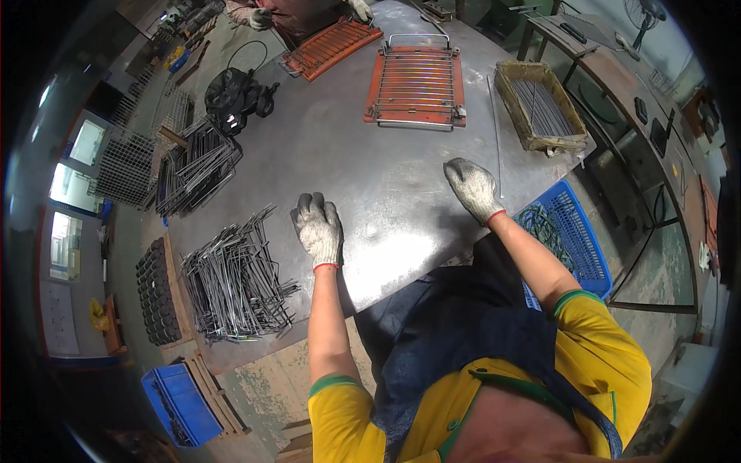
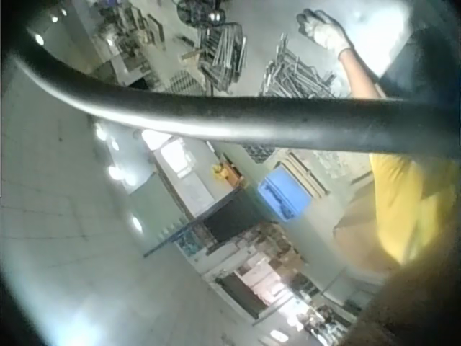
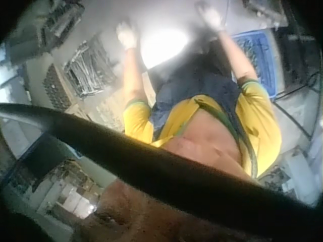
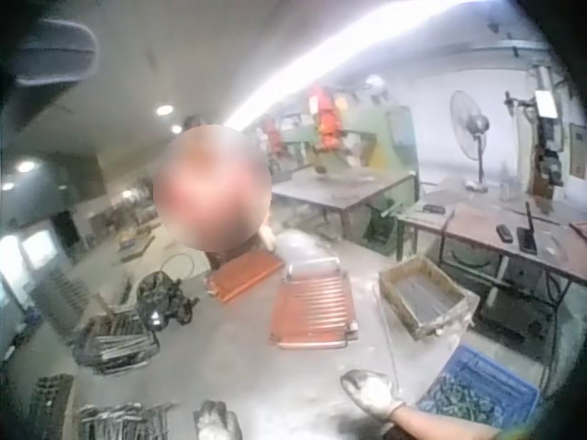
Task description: The person repeatedly inserts metal rods into slots on an orange grid frame, then removes them and places them back into a pile. This cycle is performed multiple times on the same grid frame without completing a final assembly or moving to a new unit.
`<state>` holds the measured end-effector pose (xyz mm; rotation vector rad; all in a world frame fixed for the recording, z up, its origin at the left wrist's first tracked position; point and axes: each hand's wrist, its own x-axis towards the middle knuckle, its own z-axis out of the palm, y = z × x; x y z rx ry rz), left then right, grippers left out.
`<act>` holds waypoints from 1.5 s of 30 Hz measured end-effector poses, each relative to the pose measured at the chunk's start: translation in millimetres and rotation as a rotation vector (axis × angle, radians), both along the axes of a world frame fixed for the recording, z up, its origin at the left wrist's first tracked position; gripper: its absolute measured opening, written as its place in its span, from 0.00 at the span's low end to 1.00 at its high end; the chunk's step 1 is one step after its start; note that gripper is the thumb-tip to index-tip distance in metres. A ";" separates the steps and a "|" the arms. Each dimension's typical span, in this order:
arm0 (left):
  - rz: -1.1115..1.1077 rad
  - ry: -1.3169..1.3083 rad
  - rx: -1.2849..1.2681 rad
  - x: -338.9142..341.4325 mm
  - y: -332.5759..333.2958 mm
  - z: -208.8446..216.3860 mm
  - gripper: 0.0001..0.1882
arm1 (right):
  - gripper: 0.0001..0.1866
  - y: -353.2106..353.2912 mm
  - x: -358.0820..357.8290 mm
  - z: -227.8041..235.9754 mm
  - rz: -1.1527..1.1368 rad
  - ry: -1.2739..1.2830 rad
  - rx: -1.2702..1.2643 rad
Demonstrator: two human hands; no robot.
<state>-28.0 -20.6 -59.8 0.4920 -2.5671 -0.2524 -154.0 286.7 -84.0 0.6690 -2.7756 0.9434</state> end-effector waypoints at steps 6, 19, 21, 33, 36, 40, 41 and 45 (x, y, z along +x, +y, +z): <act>-0.021 0.045 -0.016 0.2 -3.0 -4.0 0.10 | 0.20 -0.5 0.3 2.0 -0.009 -0.033 0.007; -0.007 0.032 -0.006 0.0 1.1 1.4 0.10 | 0.20 -0.3 3.7 7.4 0.000 -0.030 0.021; -0.004 0.028 -0.010 0.2 0.4 1.6 0.10 | 0.20 -0.4 3.0 6.9 0.003 -0.026 0.039; 0.002 0.019 0.006 -4.4 -1.0 -0.4 0.11 | 0.19 1.2 -0.7 0.0 -0.001 0.001 0.033; 0.049 -0.008 0.061 -11.3 1.8 2.8 0.16 | 0.18 2.4 -2.7 -8.2 0.010 0.063 0.036; 0.253 -0.014 0.117 -49.6 -0.9 -18.5 0.24 | 0.17 -2.2 -1.5 -4.4 0.014 0.069 0.022; 0.331 0.017 0.153 -63.9 7.7 -14.9 0.27 | 0.17 -1.3 -2.1 -3.8 0.015 0.068 0.023; 0.549 -0.021 0.204 -111.6 2.6 -23.4 0.35 | 0.16 -2.5 -4.1 -9.6 0.049 0.134 0.063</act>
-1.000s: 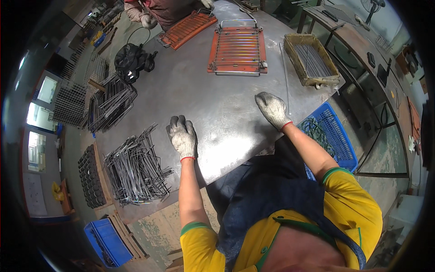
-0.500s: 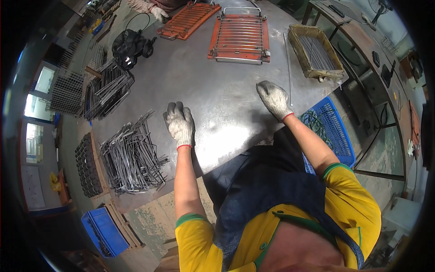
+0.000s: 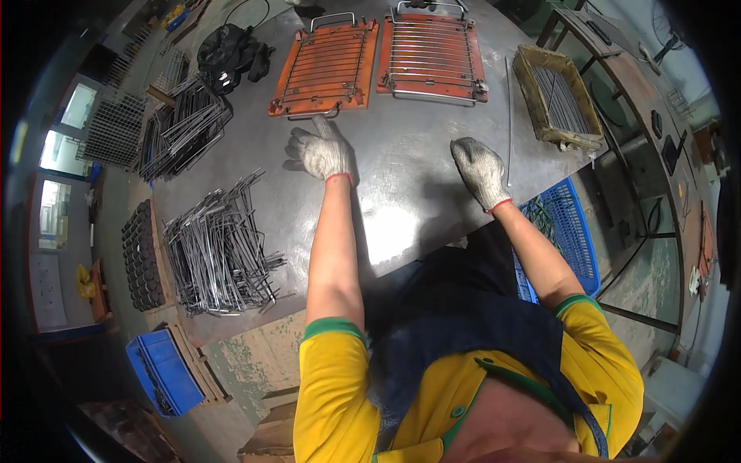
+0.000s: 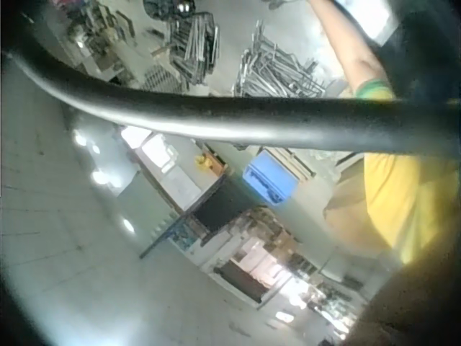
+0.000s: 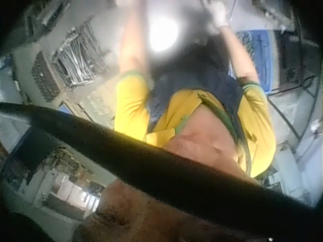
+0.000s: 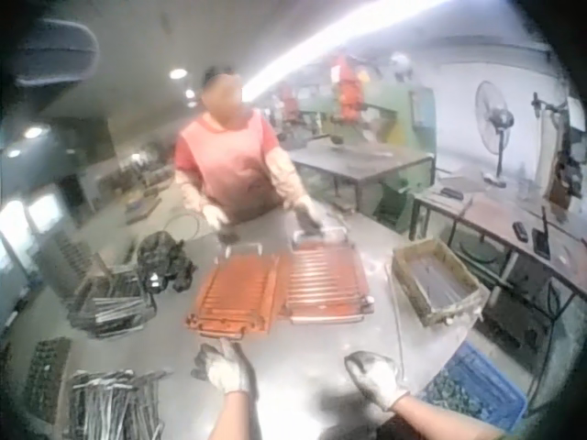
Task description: The person repeatedly inserts metal rods into slots on an orange grid frame, then removes them and places them back into a pile. This cycle is performed multiple times on the same grid frame without completing a final assembly or moving to a new unit.
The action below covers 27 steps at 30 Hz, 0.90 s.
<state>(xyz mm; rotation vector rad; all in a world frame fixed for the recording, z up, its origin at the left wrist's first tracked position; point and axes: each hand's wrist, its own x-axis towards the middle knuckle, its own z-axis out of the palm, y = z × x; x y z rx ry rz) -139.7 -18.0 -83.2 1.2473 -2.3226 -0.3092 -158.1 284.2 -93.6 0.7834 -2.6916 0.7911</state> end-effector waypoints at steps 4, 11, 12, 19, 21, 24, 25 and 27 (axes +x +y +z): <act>0.098 0.181 0.500 -38.9 5.5 31.8 0.39 | 0.14 4.2 3.1 1.4 -0.044 -0.007 -0.017; 0.027 0.282 0.207 -59.8 -8.8 3.4 0.37 | 0.17 7.4 6.6 11.7 -0.097 -0.173 -0.133; 0.002 0.186 0.203 -56.1 -37.5 -11.8 0.34 | 0.18 4.1 6.5 12.4 -0.032 -0.127 -0.166; -0.025 -0.126 0.320 -5.1 -39.5 0.5 0.34 | 0.20 6.2 1.0 5.7 0.021 -0.097 -0.246; -0.260 -0.408 -0.192 34.1 -20.3 -0.9 0.28 | 0.21 19.1 -13.2 1.9 0.065 0.009 -0.257; -0.214 0.314 0.472 83.4 23.0 15.7 0.28 | 0.23 61.2 -52.5 48.8 -0.072 -0.129 -0.349; -0.223 0.557 0.653 102.9 41.6 26.7 0.31 | 0.24 83.0 -64.3 80.4 -0.225 -0.195 -0.290; -0.251 0.639 0.725 131.3 62.2 32.3 0.26 | 0.23 129.2 -108.7 80.8 -0.444 0.016 -0.126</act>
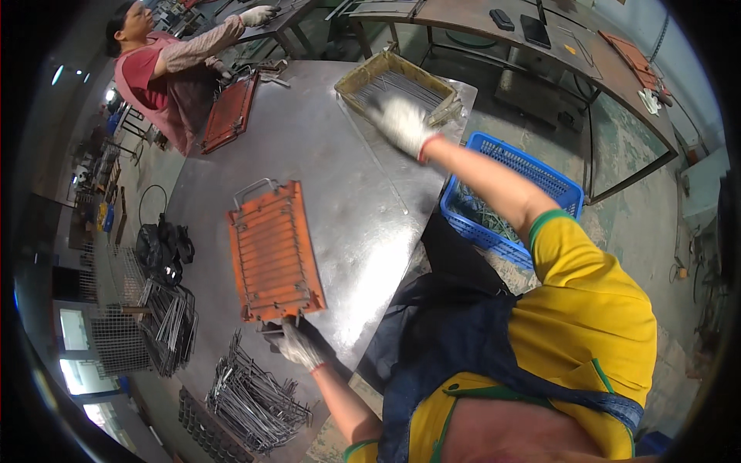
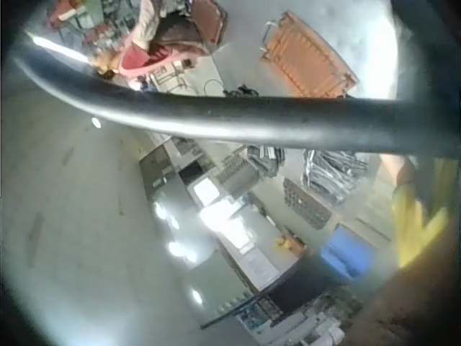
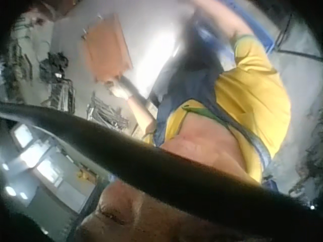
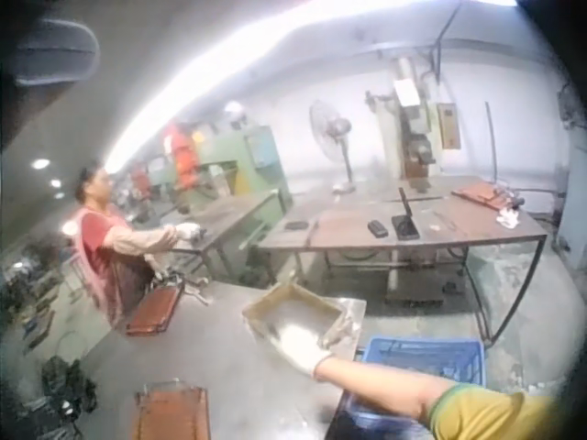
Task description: The person repeatedly inserts metal rods into slots on an orange grid frame, then removes them and places them back into a pile. This cycle is performed multiple times on the same grid frame without completing a final assembly or moving to a new unit.
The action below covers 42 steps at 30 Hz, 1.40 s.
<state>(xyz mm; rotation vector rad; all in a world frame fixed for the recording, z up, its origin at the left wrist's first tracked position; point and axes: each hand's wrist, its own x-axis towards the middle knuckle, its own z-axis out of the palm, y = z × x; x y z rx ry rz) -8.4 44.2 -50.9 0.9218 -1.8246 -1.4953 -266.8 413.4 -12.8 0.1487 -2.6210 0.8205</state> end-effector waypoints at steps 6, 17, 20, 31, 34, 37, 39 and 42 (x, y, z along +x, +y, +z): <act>-0.024 -0.138 -0.026 59.0 10.9 -3.9 0.31 | 0.20 39.3 -42.5 12.3 -0.168 -0.340 0.388; 0.073 -0.124 0.057 68.3 3.0 9.8 0.25 | 0.09 39.4 -87.8 12.0 -0.105 -0.544 0.339; 0.122 -0.275 0.062 51.2 23.0 40.2 0.23 | 0.10 73.9 -88.6 12.0 0.135 -0.518 0.488; 0.136 -0.139 0.016 60.7 -35.9 -30.4 0.22 | 0.21 89.0 -95.7 2.6 -0.010 -0.400 -0.236; 0.140 -0.106 0.009 54.5 -22.2 -20.8 0.20 | 0.24 104.5 -118.5 -20.4 -0.028 -0.399 -0.286; 0.151 -0.053 -0.121 56.8 -20.6 -25.1 0.22 | 0.10 92.8 -102.9 -8.4 -0.007 -0.407 -0.338; 0.107 0.124 0.026 60.1 -19.6 -26.1 0.27 | 0.11 80.3 -83.2 13.2 0.012 -0.429 -0.376; 0.112 0.263 0.314 62.4 -16.8 -25.4 0.28 | 0.11 70.7 -72.9 31.2 0.013 -0.437 -0.208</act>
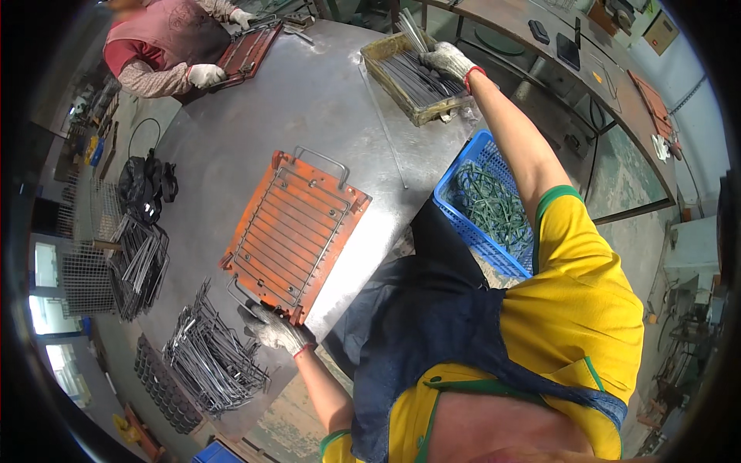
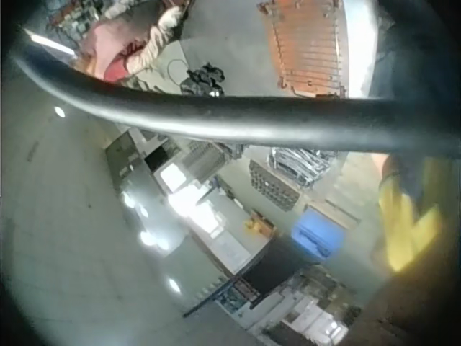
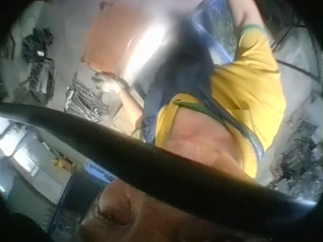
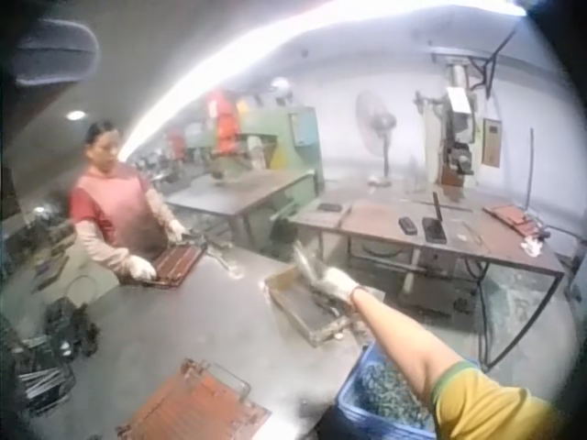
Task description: The person repeatedly inserts metal rods into slots on an orange grid frame, then removes them and places them back into a pile. This cycle is performed multiple times on the same grid frame without completing a final assembly or moving to a new unit.
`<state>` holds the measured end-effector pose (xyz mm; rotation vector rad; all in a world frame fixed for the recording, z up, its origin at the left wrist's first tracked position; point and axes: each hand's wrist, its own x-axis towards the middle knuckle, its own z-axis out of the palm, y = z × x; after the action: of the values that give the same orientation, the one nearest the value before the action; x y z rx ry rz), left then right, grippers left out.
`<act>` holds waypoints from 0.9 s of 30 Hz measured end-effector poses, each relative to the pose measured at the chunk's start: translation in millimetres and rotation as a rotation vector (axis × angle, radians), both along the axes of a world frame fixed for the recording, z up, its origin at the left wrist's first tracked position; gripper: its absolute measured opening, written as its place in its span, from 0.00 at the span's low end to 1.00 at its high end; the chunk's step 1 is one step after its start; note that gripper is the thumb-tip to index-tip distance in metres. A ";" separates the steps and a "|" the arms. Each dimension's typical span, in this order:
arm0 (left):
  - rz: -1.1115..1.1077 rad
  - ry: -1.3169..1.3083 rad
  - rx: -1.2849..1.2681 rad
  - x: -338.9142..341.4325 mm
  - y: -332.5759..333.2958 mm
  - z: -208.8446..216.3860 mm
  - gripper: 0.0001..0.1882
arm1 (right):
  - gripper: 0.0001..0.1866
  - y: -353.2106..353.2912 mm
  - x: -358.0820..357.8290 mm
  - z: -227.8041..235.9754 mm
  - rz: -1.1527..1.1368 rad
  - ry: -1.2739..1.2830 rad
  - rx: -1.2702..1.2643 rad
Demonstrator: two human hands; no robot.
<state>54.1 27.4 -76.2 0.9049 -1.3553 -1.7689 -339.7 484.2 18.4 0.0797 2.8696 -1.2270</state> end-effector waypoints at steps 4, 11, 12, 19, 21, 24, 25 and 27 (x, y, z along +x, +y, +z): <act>0.048 -0.096 0.003 -14.5 26.6 32.3 0.27 | 0.20 4.4 -17.0 -15.6 0.098 0.085 -0.082; 0.147 -0.339 -0.729 -11.4 -1.1 2.9 0.28 | 0.16 -93.7 99.5 24.4 0.410 -0.112 -0.630; 0.162 -0.433 -0.974 -16.8 13.2 20.1 0.27 | 0.17 -120.9 130.5 22.6 0.456 -0.062 -0.710; -0.835 -0.335 -0.447 -48.3 95.3 122.2 0.21 | 0.15 -200.7 244.3 -19.5 1.021 -0.338 -0.385; -0.937 -0.203 -0.102 -49.3 93.7 102.2 0.18 | 0.16 -204.5 247.2 -43.6 1.121 -0.223 -0.201; -0.906 -0.046 -0.011 -48.2 97.9 93.2 0.18 | 0.17 -202.7 244.4 -54.1 1.157 0.119 0.063; -0.907 -0.037 -0.051 -48.2 98.4 90.4 0.18 | 0.18 -204.5 246.9 -42.5 1.129 0.159 0.070; -0.918 -0.021 -0.136 -45.6 99.2 87.5 0.19 | 0.18 -206.0 254.3 -38.2 1.085 0.147 -0.039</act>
<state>8.5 126.6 11.3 0.1987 -2.0702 -2.2578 -85.5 278.2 -19.7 -1.3804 2.2765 -1.0053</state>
